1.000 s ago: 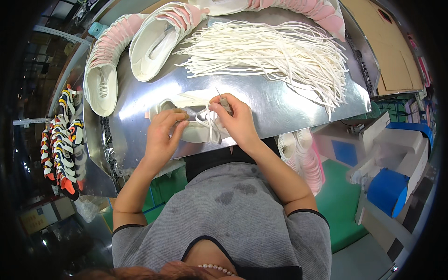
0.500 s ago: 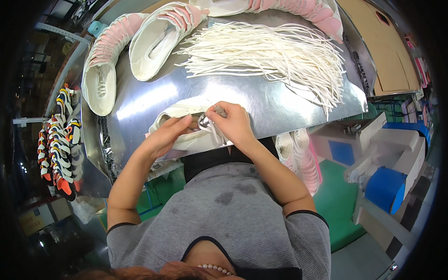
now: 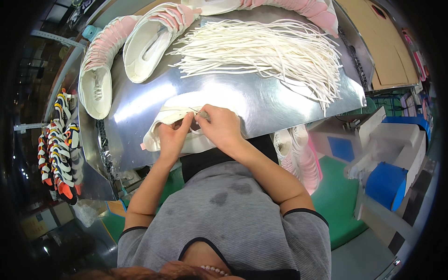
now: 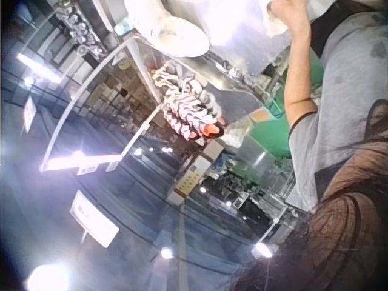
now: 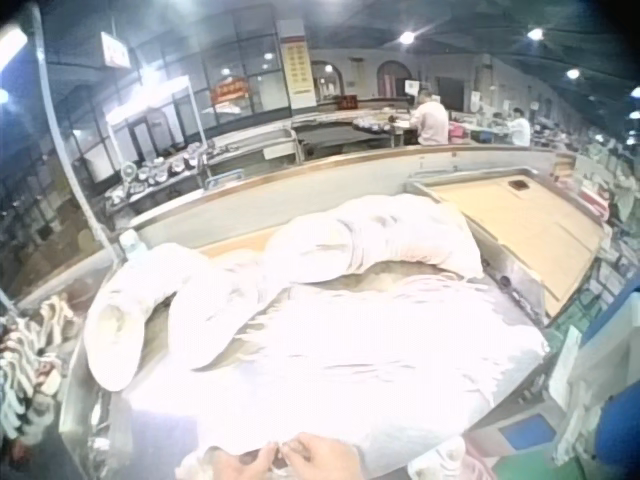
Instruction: The person laces a white shoe by hand on a metal workbench, threading a white lace through the eyelets and pulling it tight.
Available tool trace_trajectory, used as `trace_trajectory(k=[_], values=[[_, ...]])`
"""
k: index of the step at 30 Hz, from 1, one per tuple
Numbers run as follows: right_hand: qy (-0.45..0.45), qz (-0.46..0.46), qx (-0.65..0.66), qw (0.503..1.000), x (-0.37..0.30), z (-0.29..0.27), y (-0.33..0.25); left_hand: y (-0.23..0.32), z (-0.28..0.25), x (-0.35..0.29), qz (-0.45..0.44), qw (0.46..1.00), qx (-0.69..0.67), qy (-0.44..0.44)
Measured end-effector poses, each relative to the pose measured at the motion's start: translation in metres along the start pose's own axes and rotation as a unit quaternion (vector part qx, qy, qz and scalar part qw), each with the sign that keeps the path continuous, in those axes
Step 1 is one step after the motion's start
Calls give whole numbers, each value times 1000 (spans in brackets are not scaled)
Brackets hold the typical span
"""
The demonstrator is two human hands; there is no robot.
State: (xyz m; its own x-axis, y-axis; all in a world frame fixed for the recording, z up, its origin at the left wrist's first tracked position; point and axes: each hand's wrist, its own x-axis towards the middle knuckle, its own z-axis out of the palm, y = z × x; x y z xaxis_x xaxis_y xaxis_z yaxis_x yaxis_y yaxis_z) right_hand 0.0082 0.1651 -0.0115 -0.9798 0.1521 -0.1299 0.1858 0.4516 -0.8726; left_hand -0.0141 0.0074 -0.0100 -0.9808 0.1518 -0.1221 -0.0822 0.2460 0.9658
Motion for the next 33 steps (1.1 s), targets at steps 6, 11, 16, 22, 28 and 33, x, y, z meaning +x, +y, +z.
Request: trace_trajectory(k=[6, 11, 16, 22, 28, 33], values=[[-6, -34, -6, 999, 1, 0, 5, 0, 5, -6, -16, 999, -12, 31], [6, -53, -37, 998, 6, 8, 7, 0, 3, -2, -43, 998, -19, 45], [-15, -74, 25, 997, 2, 1, 6, -9, 1, -2, -20, 998, -5, 54], [-45, -119, 26, 992, -1, -17, 12, -14, 3, -5, -4, 997, -29, 67], [-44, -140, -23, 989, 6, -21, 12, -9, 4, -8, 7, 997, -37, 66], [-33, -150, -61, 986, 10, -16, 7, -10, -22, 4, -100, 991, -81, -25]])
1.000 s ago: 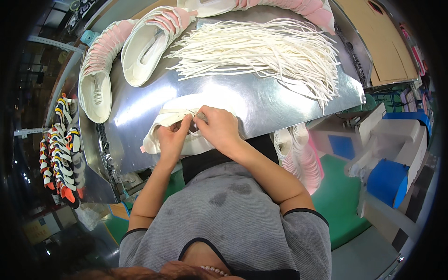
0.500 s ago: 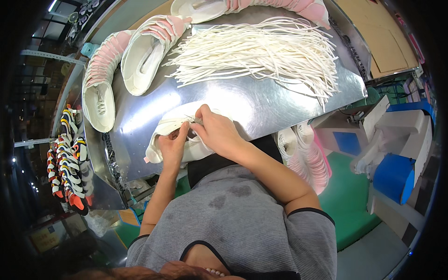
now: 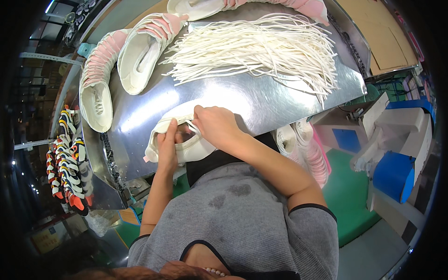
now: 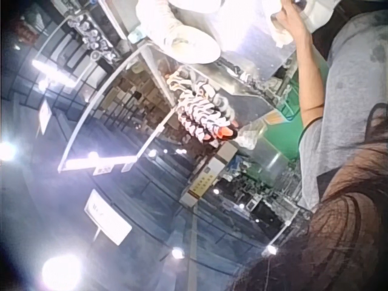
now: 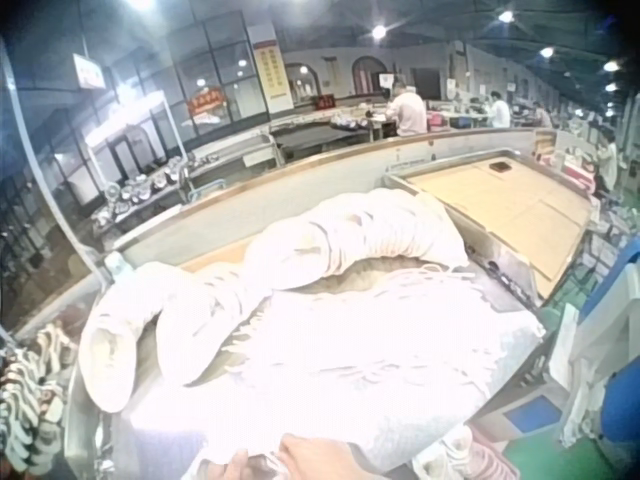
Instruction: The person laces a white shoe by hand on a metal workbench, threading a white lace through the eyelets and pulling it tight.
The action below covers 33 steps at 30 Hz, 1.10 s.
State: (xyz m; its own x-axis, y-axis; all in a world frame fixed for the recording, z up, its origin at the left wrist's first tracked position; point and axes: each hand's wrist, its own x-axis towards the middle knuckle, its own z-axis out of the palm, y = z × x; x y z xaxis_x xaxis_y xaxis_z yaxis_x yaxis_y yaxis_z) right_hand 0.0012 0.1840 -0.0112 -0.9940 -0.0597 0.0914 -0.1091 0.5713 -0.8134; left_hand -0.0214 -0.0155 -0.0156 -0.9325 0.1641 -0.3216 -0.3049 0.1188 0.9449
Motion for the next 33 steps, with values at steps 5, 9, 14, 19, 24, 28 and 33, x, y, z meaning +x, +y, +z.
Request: trace_trajectory(k=[5, 9, 14, 19, 24, 28, 33], values=[[-26, 6, -37, 999, 5, 0, -2, -3, 1, -5, -87, 992, 82, -31], [-42, 11, -26, 999, -1, 8, -3, -11, 17, -19, 167, 977, 125, 31], [-33, 33, 107, 993, -9, 11, -2, -15, 10, -26, 186, 975, 106, 56], [-30, -30, 21, 999, -8, 29, -6, -22, 15, -32, 317, 906, 277, 54], [-74, -97, -99, 988, 9, 34, -9, -21, 19, -32, 251, 958, 131, 42], [-202, -8, -120, 972, 16, -48, -12, -1, 3, -31, 55, 997, 54, -19], [-24, 45, 215, 975, 17, -1, 6, 13, 12, -25, 22, 999, 44, -20]])
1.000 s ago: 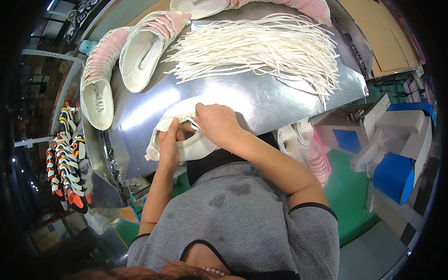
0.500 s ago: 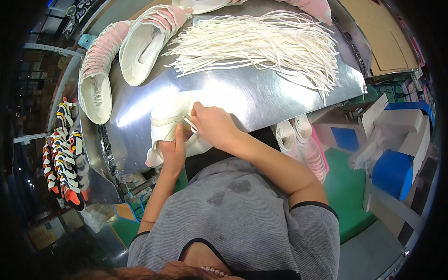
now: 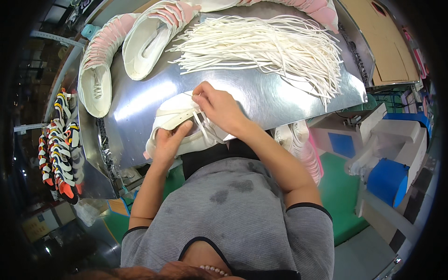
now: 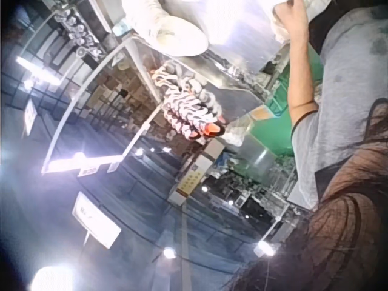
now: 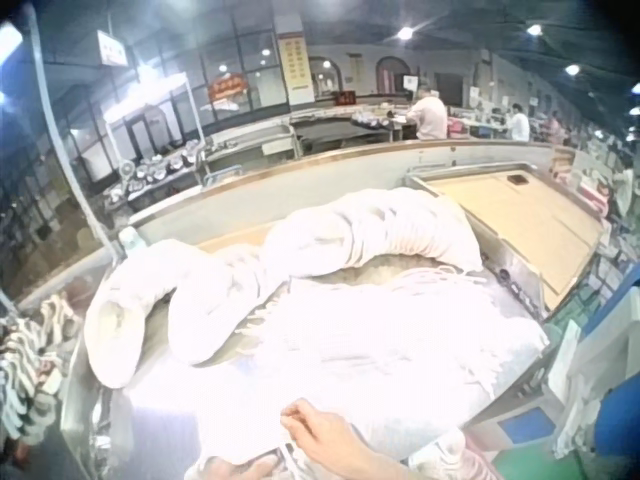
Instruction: The person laces a white shoe by hand on a metal workbench, threading a white lace through the eyelets and pulling it tight.
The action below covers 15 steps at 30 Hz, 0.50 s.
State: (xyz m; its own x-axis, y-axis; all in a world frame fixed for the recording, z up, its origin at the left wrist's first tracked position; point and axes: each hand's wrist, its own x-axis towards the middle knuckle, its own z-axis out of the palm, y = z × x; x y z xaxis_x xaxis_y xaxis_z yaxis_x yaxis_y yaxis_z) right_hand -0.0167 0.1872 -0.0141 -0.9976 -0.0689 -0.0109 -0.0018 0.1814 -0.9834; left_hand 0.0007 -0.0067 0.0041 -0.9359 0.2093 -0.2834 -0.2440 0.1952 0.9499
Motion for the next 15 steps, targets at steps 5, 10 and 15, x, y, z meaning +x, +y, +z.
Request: trace_trajectory(k=[5, 10, 15], values=[[-27, -10, -62, 998, 1, 15, 12, -17, 6, 17, 60, 995, 51, 68], [10, -10, -114, 993, 3, 13, 11, -15, 8, 30, -1, 1000, 15, 24], [36, -3, -175, 984, 9, 21, 16, 3, -6, 35, -115, 991, -32, -63]])
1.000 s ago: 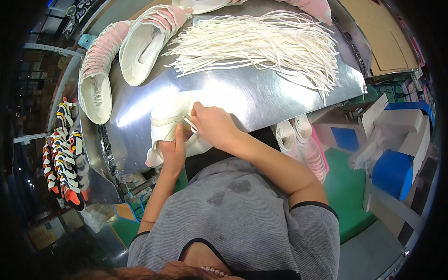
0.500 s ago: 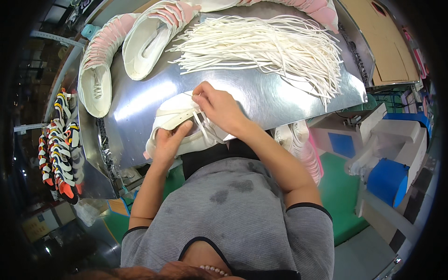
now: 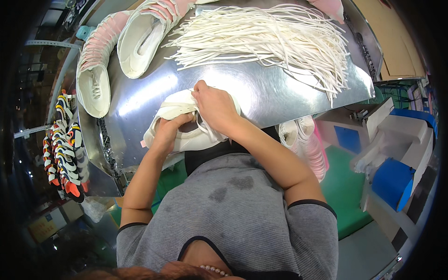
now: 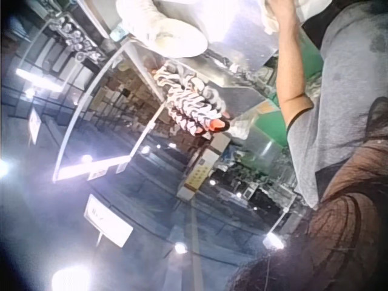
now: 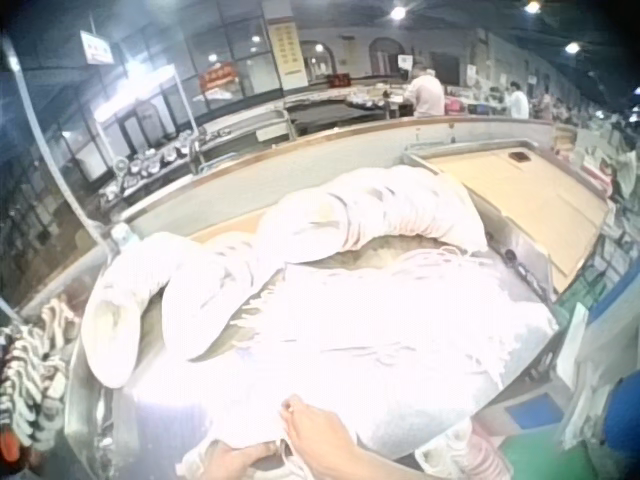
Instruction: The person laces a white shoe by hand on a metal workbench, threading a white lace through the eyelets and pulling it tight.
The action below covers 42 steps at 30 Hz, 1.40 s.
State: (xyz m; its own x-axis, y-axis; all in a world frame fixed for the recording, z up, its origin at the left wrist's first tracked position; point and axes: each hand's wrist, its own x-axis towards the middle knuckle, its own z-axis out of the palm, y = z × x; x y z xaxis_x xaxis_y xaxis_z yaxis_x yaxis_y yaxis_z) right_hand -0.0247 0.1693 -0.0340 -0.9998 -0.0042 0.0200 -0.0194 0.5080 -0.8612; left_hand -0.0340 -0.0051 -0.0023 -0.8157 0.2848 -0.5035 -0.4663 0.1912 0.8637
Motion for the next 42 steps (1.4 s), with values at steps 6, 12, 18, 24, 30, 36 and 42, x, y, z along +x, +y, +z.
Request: trace_trajectory(k=[6, 12, 18, 24, 30, 36, 42], values=[[6, -9, -19, 1000, 1, 4, 3, -6, 7, -1, 50, 993, 91, 50], [8, -8, -21, 1000, 0, 2, 3, -7, 14, 0, 49, 995, 50, 76], [8, -12, -28, 999, 1, 6, 2, -8, 3, -6, 66, 994, 40, 74], [47, 32, -42, 998, -1, -2, 6, 71, -48, -108, 169, 923, -299, -174], [74, 11, -51, 996, 0, 9, 6, 84, -41, -132, 292, 854, -430, 41], [91, -12, -14, 996, -5, 6, 7, -14, 28, -80, 350, 826, 422, 131], [118, -20, 250, 961, -43, -21, -6, -28, 37, -65, 321, 869, 330, 178]])
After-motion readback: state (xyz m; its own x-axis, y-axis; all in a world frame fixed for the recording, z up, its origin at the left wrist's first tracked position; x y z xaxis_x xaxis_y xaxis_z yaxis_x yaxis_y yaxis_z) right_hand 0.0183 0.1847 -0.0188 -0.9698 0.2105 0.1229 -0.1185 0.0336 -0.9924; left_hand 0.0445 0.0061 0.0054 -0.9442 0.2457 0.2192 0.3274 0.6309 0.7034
